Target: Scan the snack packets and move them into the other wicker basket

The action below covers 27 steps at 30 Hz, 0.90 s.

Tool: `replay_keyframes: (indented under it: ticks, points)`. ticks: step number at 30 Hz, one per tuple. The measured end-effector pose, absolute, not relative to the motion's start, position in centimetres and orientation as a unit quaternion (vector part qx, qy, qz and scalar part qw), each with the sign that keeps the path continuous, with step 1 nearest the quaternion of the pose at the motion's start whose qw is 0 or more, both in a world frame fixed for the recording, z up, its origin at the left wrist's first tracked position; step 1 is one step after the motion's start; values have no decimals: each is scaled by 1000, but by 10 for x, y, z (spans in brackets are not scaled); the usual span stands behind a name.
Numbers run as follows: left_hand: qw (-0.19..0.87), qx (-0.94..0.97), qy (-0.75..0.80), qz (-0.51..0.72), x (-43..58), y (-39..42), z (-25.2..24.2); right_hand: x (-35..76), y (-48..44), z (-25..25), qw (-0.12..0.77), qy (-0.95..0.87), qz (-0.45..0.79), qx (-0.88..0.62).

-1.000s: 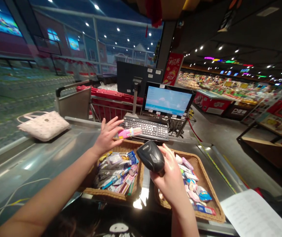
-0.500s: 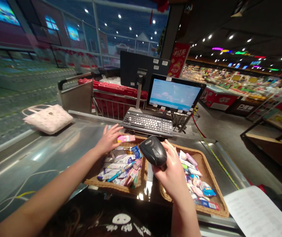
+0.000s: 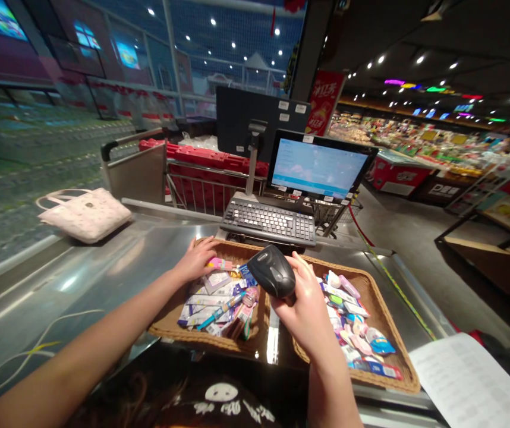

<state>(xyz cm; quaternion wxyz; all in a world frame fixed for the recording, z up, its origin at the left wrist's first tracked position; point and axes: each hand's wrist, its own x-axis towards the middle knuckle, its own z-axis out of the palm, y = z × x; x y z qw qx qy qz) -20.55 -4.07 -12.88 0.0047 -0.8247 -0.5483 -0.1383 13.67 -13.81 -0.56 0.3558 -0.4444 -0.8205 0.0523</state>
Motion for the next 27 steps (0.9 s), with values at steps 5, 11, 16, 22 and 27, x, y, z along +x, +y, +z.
replay_keyframes:
  ticks: [5, 11, 16, 22, 27]
  points:
    - [36, -789, -603, -113, -203, -35, -130, 141, -137, -5, 366, -814, 46, -449]
    - [65, -802, -577, -140, -174, -28, -107, 166, -136, 0, 379, -800, 3, -465]
    - [93, -832, -513, -190, -131, -20, -81, 199, -142, 10, 410, -754, -56, -510]
    - [70, -866, -441, -223, -70, -12, -69, 236, -153, 14, 420, -716, -97, -550]
    - [47, -884, -404, -231, -14, -13, -67, 264, -161, 14, 429, -691, -101, -572]
